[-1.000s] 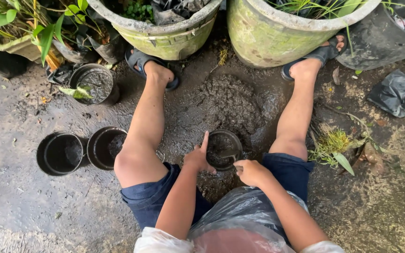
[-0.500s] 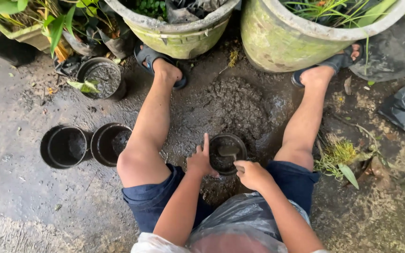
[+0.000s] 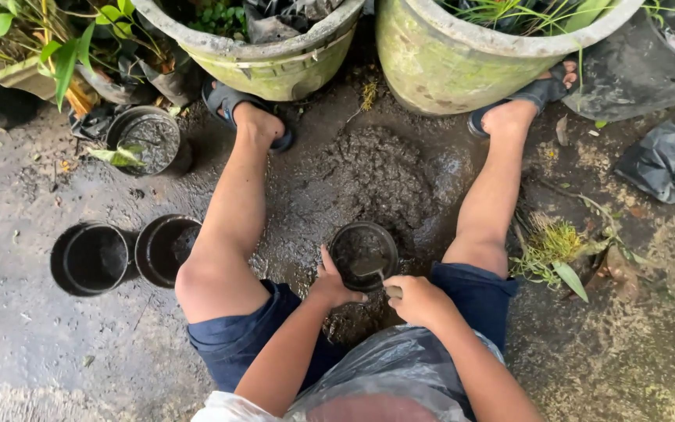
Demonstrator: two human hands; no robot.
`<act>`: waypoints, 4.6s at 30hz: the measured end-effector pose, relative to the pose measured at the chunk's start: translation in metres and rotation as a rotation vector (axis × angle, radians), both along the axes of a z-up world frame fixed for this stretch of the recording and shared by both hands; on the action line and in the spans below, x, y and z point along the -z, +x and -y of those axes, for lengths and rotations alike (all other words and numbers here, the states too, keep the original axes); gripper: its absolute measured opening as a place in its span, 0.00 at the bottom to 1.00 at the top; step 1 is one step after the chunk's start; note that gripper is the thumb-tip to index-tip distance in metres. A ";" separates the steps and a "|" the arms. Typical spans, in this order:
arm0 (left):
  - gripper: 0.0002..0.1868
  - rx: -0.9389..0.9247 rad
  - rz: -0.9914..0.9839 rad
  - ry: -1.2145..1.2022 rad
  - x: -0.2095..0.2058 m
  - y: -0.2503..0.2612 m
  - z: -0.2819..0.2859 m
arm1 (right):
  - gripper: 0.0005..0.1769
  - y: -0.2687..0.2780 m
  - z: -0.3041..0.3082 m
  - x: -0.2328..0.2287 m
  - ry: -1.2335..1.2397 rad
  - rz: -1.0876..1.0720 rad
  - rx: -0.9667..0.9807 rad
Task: Filling small plastic pots with soil using a hand trowel while sitting on the ground.
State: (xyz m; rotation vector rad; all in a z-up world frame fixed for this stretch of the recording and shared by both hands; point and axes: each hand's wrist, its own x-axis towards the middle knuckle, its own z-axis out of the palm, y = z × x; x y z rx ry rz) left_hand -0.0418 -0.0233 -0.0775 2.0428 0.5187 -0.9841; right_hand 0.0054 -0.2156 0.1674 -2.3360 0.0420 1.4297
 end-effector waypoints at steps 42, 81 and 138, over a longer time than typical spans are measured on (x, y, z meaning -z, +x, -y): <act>0.24 -0.056 0.316 0.270 -0.101 0.038 -0.026 | 0.26 0.001 -0.004 0.002 0.004 0.008 -0.109; 0.19 -0.084 0.262 0.287 -0.040 0.015 -0.028 | 0.27 0.004 -0.011 -0.019 -0.021 0.039 -0.089; 0.15 0.106 0.467 0.485 -0.058 0.044 -0.027 | 0.26 0.003 0.001 0.008 -0.069 0.037 -0.107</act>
